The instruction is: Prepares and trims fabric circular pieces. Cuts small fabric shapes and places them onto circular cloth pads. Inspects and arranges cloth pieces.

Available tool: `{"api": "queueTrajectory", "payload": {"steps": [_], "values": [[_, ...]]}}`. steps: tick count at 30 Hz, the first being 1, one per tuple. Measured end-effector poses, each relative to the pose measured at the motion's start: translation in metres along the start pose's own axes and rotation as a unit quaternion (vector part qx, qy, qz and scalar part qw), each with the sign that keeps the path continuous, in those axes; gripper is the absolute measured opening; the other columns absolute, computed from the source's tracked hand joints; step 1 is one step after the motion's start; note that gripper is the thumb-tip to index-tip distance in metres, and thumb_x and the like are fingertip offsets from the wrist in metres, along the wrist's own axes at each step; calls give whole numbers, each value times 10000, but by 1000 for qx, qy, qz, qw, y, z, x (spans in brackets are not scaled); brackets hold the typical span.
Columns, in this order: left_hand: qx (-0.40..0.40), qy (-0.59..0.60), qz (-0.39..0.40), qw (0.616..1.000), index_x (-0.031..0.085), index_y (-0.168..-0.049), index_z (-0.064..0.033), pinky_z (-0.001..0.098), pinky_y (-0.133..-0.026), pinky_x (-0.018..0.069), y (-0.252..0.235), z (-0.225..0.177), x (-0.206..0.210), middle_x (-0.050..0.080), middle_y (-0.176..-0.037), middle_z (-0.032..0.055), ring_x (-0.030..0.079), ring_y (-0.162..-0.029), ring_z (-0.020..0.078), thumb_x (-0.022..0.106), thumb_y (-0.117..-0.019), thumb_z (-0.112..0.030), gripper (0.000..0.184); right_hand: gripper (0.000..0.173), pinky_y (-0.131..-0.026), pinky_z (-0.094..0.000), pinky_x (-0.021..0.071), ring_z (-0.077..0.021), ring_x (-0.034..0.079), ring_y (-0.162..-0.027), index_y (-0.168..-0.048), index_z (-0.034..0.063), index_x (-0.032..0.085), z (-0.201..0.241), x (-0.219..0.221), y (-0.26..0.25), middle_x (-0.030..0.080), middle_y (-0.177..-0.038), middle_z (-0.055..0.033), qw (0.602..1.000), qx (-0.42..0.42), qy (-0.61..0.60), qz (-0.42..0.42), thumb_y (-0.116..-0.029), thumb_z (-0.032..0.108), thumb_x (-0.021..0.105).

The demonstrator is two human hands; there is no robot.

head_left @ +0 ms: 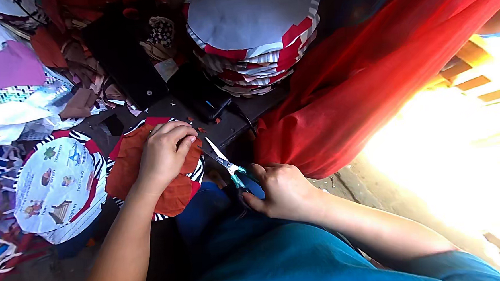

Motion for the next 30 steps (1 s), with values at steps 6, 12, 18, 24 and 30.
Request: {"api": "queueTrajectory", "payload": {"steps": [6,12,18,24,30], "values": [[-29,72,-3,997,764,-1029,-36,489,-1032,464,2,11,-3,712,-1192,133,640,-1178,290,651,-974,-115,149,482,-610,-477,525,-324,689,-689,-997,-31,682,3,2,-8,665,-714,-137,1000,-15,-4,0,-935,438,592],[-36,87,9,996,761,-1018,-26,486,-1044,466,-1,12,-6,710,-1191,139,637,-1195,280,648,-974,-100,142,445,-580,-460,520,-302,675,-638,-984,-22,688,5,5,-12,648,-676,-120,999,-33,4,-19,-926,411,603],[-46,106,36,993,754,-1075,-34,496,-1065,450,-3,11,-8,696,-1236,128,618,-1229,273,637,-992,-136,177,422,-591,-473,529,-309,683,-648,-998,-26,694,5,5,-15,660,-690,-128,999,-33,-6,-21,-935,382,607],[-134,-8,-18,991,615,-1357,13,554,-1138,384,18,-4,-11,572,-1451,178,527,-1364,346,472,-1071,-130,351,408,-581,-463,531,-295,679,-630,-996,-22,699,5,5,-15,662,-685,-121,999,-38,-21,-32,-930,370,609],[-175,-124,22,977,375,-1540,62,595,-1240,119,40,-26,18,324,-1625,244,225,-1549,379,378,-1079,-287,577,421,-607,-494,539,-316,691,-665,-1060,-44,701,7,4,-14,682,-729,-145,998,-16,-54,-2,-954,351,602]]}}
Point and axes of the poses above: each hand's wrist, its own y-axis away from the middle knuckle, its own x-axis out of the palm, z = x × y, the point moved 4 cm from there along -y, towards the middle knuckle
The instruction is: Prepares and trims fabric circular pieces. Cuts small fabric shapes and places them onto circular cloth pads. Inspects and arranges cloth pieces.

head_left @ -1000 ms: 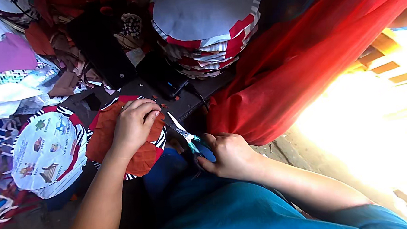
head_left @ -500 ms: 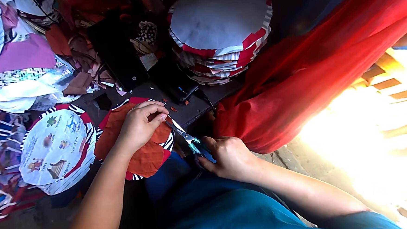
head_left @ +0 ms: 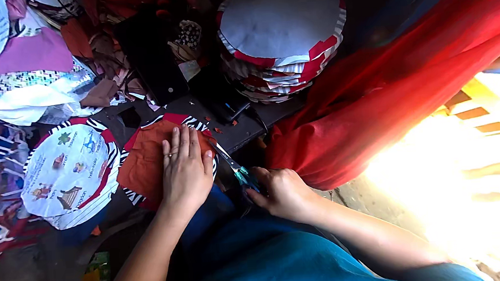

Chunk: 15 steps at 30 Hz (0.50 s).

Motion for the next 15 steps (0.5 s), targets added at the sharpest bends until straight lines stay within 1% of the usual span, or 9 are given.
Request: {"api": "queueTrajectory", "payload": {"steps": [2,4,7,15], "values": [[-3,-7,8,1000,315,-1568,58,578,-1248,90,0,-3,7,263,-1653,237,179,-1565,356,347,-1082,-293,600,415,-617,-495,540,-313,691,-675,-1072,-45,698,0,0,0,685,-745,-147,1000,7,-13,7,-956,342,600],[2,-12,6,1000,284,-1583,48,573,-1250,72,-1,-3,12,233,-1669,220,155,-1572,344,320,-1084,-321,622,417,-619,-494,540,-311,689,-677,-1080,-44,696,1,1,0,685,-749,-146,1000,11,-19,9,-954,342,598],[11,-28,9,1000,275,-1589,42,586,-1246,69,-2,-4,16,235,-1674,203,153,-1572,352,297,-1090,-345,631,422,-621,-494,540,-311,688,-678,-1087,-50,693,1,2,1,684,-747,-146,1000,14,-24,11,-957,340,599],[13,-39,14,999,261,-1594,38,594,-1239,89,-2,-3,18,245,-1667,214,170,-1567,361,308,-1087,-353,642,416,-636,-483,544,-304,693,-701,-1089,-46,689,1,4,2,686,-762,-147,999,25,-35,23,-963,338,591]]}}
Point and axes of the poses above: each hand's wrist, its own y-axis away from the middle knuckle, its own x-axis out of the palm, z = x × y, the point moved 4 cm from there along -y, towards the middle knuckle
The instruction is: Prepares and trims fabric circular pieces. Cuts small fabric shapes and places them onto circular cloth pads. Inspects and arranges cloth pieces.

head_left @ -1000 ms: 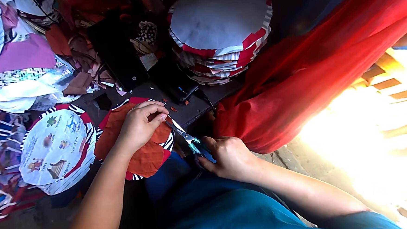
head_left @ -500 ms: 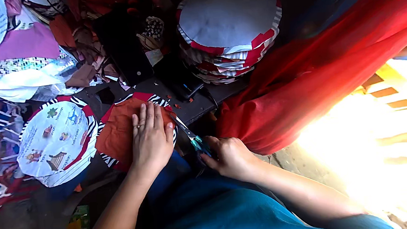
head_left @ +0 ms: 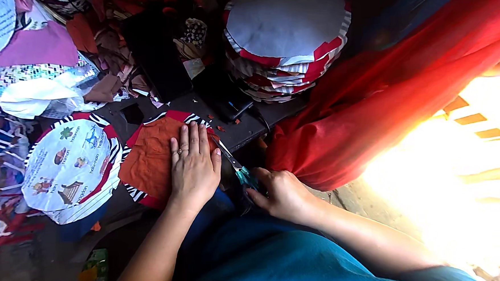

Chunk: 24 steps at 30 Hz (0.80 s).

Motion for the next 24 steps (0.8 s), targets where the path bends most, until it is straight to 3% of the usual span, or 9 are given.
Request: {"api": "queueTrajectory", "payload": {"steps": [7,16,20,24], "values": [[1,-1,-9,1000,267,-1594,34,585,-1251,64,-1,2,3,229,-1677,196,151,-1574,341,305,-1083,-368,651,369,-655,-472,547,-302,688,-711,-1088,-43,683,-1,1,2,681,-773,-149,1000,5,-16,12,-978,290,570],[2,5,-16,1000,270,-1590,41,589,-1250,76,-1,2,4,246,-1669,205,175,-1568,346,309,-1081,-361,649,410,-693,-453,514,-254,650,-763,-1083,-3,661,-4,-5,-6,650,-812,-117,991,57,-61,104,-980,377,547],[-1,4,-12,1000,264,-1595,32,583,-1253,66,-1,2,4,236,-1674,198,162,-1572,338,302,-1084,-364,648,420,-708,-444,517,-243,652,-779,-1114,0,664,-3,-6,-13,657,-830,-113,990,62,-61,107,-986,382,546],[2,1,-15,1000,273,-1593,32,586,-1249,82,0,2,3,248,-1669,205,176,-1568,346,305,-1082,-361,645,408,-694,-444,513,-245,651,-770,-1071,0,665,-3,-4,-17,652,-811,-114,993,52,-61,91,-983,380,544]]}}
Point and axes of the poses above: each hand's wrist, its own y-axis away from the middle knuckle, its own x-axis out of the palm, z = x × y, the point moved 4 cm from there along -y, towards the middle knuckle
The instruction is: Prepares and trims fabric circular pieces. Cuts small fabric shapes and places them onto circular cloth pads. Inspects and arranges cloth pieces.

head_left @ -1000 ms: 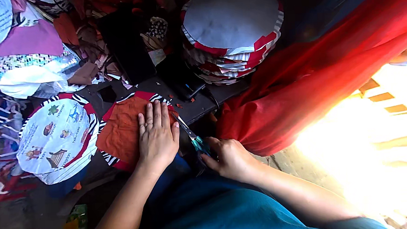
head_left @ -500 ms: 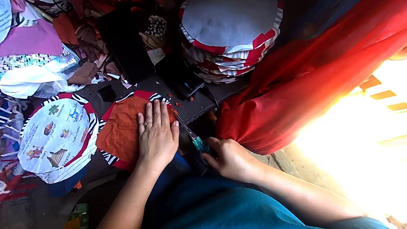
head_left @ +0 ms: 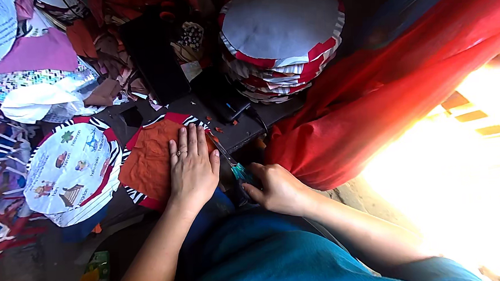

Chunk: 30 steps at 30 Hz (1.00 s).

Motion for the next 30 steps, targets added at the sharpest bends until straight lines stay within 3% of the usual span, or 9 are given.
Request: {"api": "queueTrajectory", "payload": {"steps": [7,14,30], "values": [[5,-7,-5,1000,290,-1582,46,596,-1235,111,0,-1,-1,264,-1658,221,197,-1559,367,304,-1083,-350,638,368,-672,-438,517,-257,656,-728,-1057,-20,679,0,0,1,656,-776,-126,999,-31,19,-36,-987,320,556],[4,-10,-5,1000,282,-1585,46,588,-1239,104,1,-1,0,258,-1664,210,193,-1562,357,288,-1083,-358,643,392,-692,-428,506,-225,635,-757,-1068,8,665,-3,-5,-2,640,-809,-101,1000,5,-6,25,-979,372,552],[0,-5,-22,1000,315,-1570,55,595,-1233,125,0,-2,1,299,-1646,217,215,-1555,364,300,-1078,-368,649,365,-667,-391,495,-199,617,-719,-1033,3,675,-1,-10,-9,636,-788,-95,1000,-21,-13,-3,-989,346,559]]}}
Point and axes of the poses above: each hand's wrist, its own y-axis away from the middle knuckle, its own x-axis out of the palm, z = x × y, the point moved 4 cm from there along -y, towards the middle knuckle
